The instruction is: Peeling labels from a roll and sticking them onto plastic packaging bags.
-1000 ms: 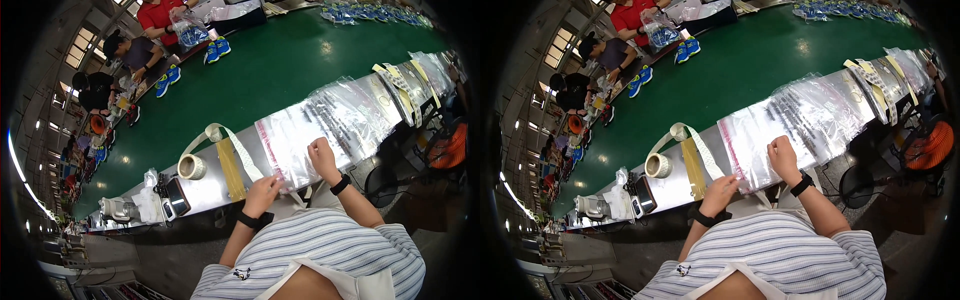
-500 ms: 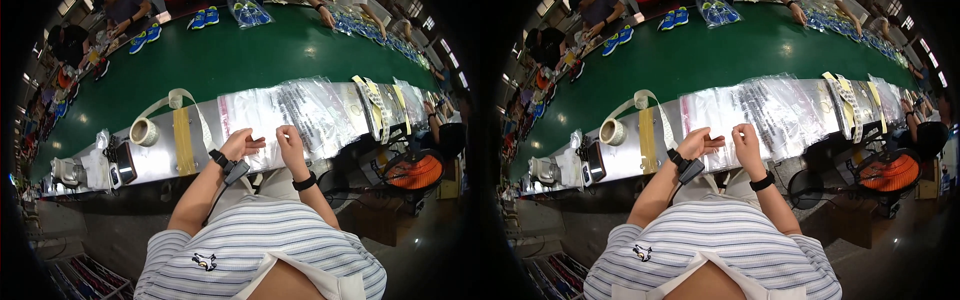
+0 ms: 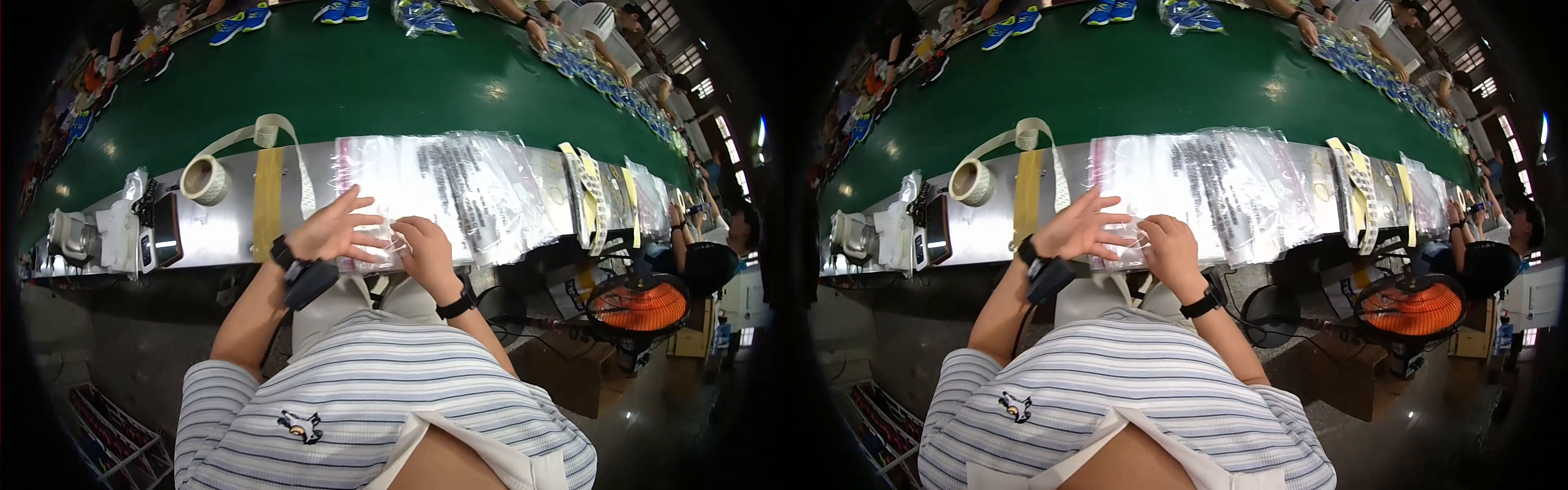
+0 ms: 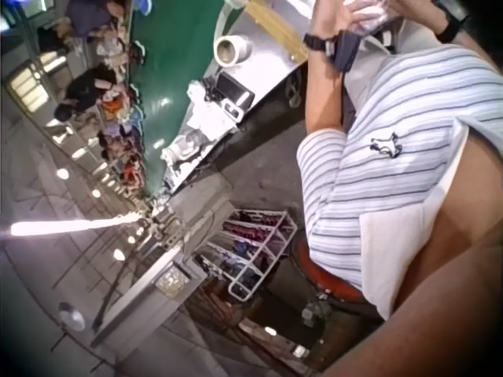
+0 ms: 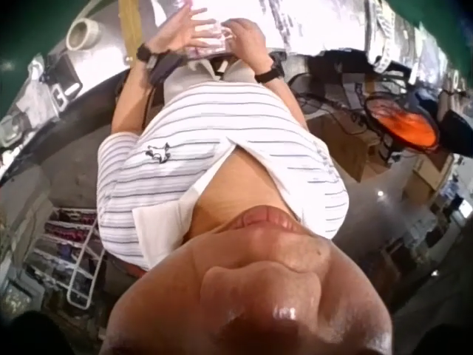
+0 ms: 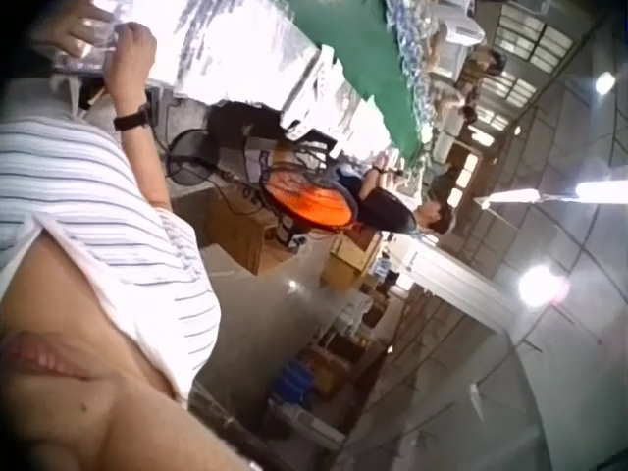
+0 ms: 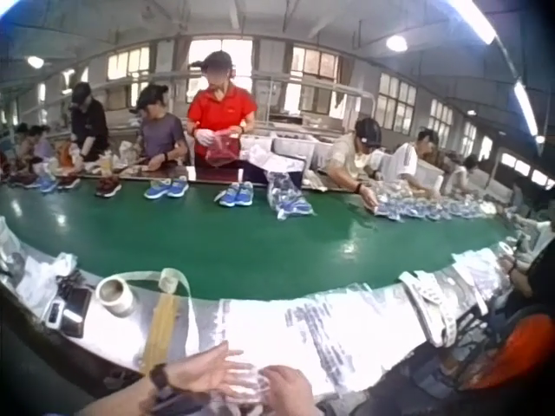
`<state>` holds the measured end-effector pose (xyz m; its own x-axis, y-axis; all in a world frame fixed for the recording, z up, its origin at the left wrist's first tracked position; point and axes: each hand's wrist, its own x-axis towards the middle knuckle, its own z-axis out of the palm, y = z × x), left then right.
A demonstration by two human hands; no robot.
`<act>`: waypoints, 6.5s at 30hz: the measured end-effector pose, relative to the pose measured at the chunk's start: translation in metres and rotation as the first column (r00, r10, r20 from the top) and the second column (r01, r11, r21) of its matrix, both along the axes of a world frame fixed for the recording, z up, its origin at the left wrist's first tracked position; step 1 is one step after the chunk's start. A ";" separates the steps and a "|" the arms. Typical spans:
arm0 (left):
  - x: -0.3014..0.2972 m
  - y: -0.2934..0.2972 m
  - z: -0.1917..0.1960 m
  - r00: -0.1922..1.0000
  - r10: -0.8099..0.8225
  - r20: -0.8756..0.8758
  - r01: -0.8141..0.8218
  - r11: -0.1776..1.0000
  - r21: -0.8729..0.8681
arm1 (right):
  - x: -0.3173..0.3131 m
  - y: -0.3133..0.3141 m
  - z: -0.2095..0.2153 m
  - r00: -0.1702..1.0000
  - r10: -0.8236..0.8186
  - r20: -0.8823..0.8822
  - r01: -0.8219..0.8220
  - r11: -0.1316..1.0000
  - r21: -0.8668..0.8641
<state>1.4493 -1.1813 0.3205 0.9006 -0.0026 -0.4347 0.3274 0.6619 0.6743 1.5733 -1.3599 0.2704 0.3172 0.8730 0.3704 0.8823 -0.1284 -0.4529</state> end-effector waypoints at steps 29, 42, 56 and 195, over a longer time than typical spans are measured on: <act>-0.100 -0.017 -0.068 0.881 0.472 0.040 -0.377 0.648 0.662 | 0.020 -0.037 -0.034 0.711 -0.665 0.227 0.642 0.746 0.176; -0.081 -0.037 -0.003 0.974 0.227 -0.016 -0.201 0.891 0.406 | -0.045 0.055 0.041 0.016 -0.049 -0.999 -0.220 0.974 -0.051; -0.076 -0.040 0.011 0.921 0.264 0.286 -0.306 0.035 0.951 | -0.060 0.058 0.030 0.654 0.186 -0.733 -0.124 0.983 0.138; -0.055 -0.047 -0.052 0.997 -0.051 0.054 -0.067 -0.307 0.949 | -0.030 0.069 -0.028 0.943 -0.332 0.009 0.332 0.943 -0.008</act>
<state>1.3940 -1.2278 0.2685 0.9119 0.3684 0.1807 0.2610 -0.8606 0.4373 1.5430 -1.2908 0.2420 0.5874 0.7217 0.3663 0.7919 -0.4190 -0.4443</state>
